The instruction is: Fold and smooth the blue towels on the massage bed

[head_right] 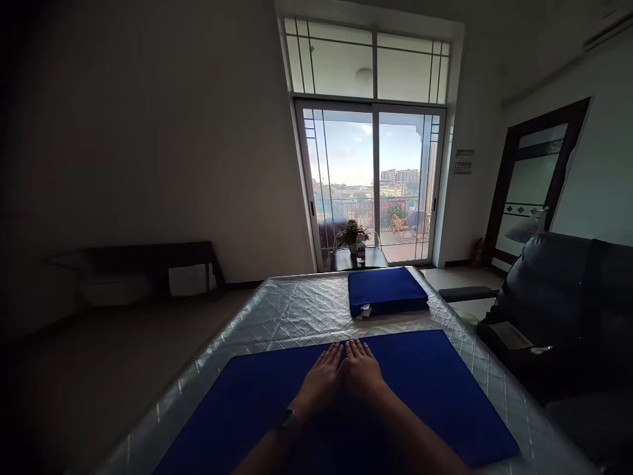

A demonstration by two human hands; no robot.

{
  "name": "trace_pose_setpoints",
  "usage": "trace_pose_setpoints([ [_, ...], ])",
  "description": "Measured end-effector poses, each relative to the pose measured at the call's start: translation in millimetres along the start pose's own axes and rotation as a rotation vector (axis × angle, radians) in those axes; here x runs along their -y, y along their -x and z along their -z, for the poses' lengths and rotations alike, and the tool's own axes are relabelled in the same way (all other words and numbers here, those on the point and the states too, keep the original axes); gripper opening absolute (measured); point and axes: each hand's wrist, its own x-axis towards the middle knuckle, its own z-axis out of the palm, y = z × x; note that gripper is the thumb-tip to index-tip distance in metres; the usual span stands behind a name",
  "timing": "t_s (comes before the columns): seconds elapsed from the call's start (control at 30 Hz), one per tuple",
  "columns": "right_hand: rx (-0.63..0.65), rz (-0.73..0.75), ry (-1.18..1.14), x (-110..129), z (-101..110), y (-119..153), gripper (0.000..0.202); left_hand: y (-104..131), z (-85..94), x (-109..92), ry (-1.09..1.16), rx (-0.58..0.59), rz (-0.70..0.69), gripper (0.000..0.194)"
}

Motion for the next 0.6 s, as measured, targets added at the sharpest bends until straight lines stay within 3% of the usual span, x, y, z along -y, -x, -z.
trace_pose_setpoints([
  [0.2, 0.048, -0.031, -0.010, 1.5, -9.6, -5.3, 0.066, -1.2, -9.6, 1.9, 0.032, 0.004, 0.007, 0.086],
  [0.3, 0.047, -0.053, -0.027, -6.5, -5.1, -0.7, 0.068, 2.6, -2.7, 4.7, 0.035, 0.032, 0.044, 0.087],
  [0.37, 0.045, -0.078, -0.030, -25.8, 2.8, 8.7, 0.070, 12.4, 6.5, 17.0, 0.029, 0.046, 0.086, 0.087],
  [0.47, 0.039, -0.159, -0.013, -83.1, 19.3, 35.2, 0.073, 43.2, 21.7, 63.4, -0.003, 0.057, 0.186, 0.085],
  [0.6, 0.018, -0.381, 0.072, -179.3, 37.4, 79.0, 0.070, 102.1, 29.0, 155.7, -0.097, 0.039, 0.365, 0.079],
])
